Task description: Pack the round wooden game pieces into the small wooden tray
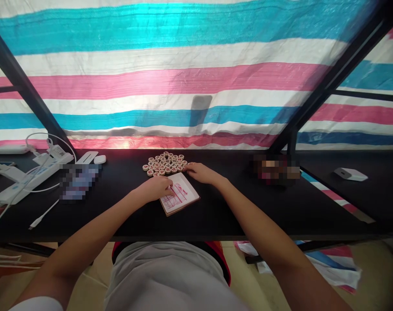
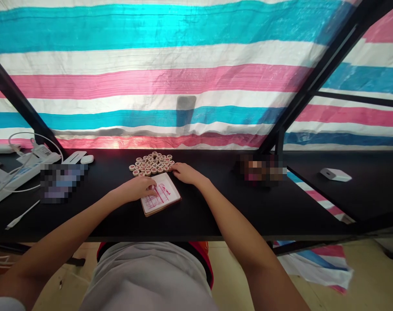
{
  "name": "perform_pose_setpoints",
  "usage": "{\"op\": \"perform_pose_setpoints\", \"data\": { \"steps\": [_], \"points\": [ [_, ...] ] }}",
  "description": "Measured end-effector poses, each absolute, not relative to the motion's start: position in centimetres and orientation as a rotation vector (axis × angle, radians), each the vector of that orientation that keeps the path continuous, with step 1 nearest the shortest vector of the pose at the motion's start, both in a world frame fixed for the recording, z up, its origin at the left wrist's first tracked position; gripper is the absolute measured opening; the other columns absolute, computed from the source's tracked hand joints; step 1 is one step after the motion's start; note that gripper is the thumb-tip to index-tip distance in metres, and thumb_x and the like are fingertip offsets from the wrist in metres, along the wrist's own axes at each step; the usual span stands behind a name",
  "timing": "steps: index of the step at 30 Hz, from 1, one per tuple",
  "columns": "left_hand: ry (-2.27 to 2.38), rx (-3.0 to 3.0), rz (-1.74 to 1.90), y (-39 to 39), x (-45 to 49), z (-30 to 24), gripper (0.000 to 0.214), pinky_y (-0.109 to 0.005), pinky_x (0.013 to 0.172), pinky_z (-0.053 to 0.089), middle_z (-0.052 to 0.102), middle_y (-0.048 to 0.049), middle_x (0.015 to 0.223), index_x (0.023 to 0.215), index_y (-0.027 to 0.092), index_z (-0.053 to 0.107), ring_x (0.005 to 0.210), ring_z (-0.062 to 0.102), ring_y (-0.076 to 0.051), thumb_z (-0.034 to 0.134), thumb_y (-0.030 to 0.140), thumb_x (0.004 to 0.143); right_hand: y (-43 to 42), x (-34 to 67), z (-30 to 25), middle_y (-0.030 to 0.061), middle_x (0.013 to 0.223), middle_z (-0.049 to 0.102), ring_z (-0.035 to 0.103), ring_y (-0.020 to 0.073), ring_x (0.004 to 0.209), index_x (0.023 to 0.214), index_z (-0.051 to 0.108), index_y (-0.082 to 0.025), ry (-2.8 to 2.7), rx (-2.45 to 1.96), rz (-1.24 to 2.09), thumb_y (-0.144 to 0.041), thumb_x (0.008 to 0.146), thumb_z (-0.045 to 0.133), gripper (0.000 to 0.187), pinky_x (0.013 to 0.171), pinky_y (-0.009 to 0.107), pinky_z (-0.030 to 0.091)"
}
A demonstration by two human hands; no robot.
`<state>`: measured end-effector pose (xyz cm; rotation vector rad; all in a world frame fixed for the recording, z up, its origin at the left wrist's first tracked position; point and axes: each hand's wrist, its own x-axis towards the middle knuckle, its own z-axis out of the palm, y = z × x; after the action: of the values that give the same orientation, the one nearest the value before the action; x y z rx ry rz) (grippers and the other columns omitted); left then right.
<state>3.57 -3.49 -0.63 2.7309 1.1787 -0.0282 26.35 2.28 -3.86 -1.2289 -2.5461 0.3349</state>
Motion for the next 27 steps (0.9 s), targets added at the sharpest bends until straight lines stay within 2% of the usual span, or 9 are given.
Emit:
{"op": "perform_pose_setpoints", "data": {
  "steps": [4,13,17,22,27],
  "points": [
    [1.214,2.682,-0.027,-3.35,3.51,-0.76,0.023,-0.025,0.070,0.042,0.070,-0.0076,0.091,0.094,0.016,0.070,0.084,0.064,-0.021,0.058,0.032,0.084,2.23,26.38,-3.76,0.0095,0.107,0.064,0.059,0.0186,0.099,0.107,0.066,-0.015,-2.546,-1.242,0.350,-0.007,0.084,0.045,0.032,0.092,0.030,0.042],
    [1.163,2.571,0.063,-3.89,3.62,-0.30,0.033,-0.023,0.074,0.043,0.070,-0.0048,0.091,0.113,0.017,0.064,0.081,0.064,-0.017,0.053,0.020,0.082,2.24,26.35,-3.74,0.0105,0.105,0.064,0.059,0.0188,0.097,0.106,0.066,-0.014,-2.549,-1.235,0.350,-0.008,0.085,0.045,0.030,0.091,0.030,0.042],
    [1.173,2.643,0.104,-3.92,3.60,-0.63,0.033,-0.027,0.082,0.043,0.065,-0.0106,0.106,0.111,0.015,0.063,0.095,0.061,-0.022,0.053,0.032,0.085,2.29,26.38,-3.75,0.0106,0.105,0.064,0.059,0.0195,0.098,0.106,0.066,-0.014,-2.559,-1.228,0.349,-0.009,0.085,0.045,0.030,0.091,0.031,0.042],
    [1.248,2.624,0.055,-3.95,3.70,-0.98,0.052,-0.030,0.079,0.043,0.065,-0.0132,0.105,0.111,0.013,0.060,0.097,0.061,-0.027,0.059,0.052,0.078,2.28,26.33,-3.75,0.0103,0.104,0.065,0.059,0.0192,0.097,0.105,0.066,-0.014,-2.559,-1.230,0.343,-0.008,0.085,0.045,0.030,0.091,0.030,0.042],
    [1.333,2.529,-0.057,-4.06,4.16,-0.74,0.047,-0.026,0.072,0.043,0.068,-0.0108,0.100,0.114,0.014,0.061,0.090,0.063,-0.025,0.062,0.044,0.077,2.20,26.28,-3.69,0.0103,0.106,0.064,0.059,0.0191,0.097,0.106,0.066,-0.015,-2.557,-1.231,0.343,-0.008,0.084,0.045,0.031,0.090,0.030,0.042]
  ]
}}
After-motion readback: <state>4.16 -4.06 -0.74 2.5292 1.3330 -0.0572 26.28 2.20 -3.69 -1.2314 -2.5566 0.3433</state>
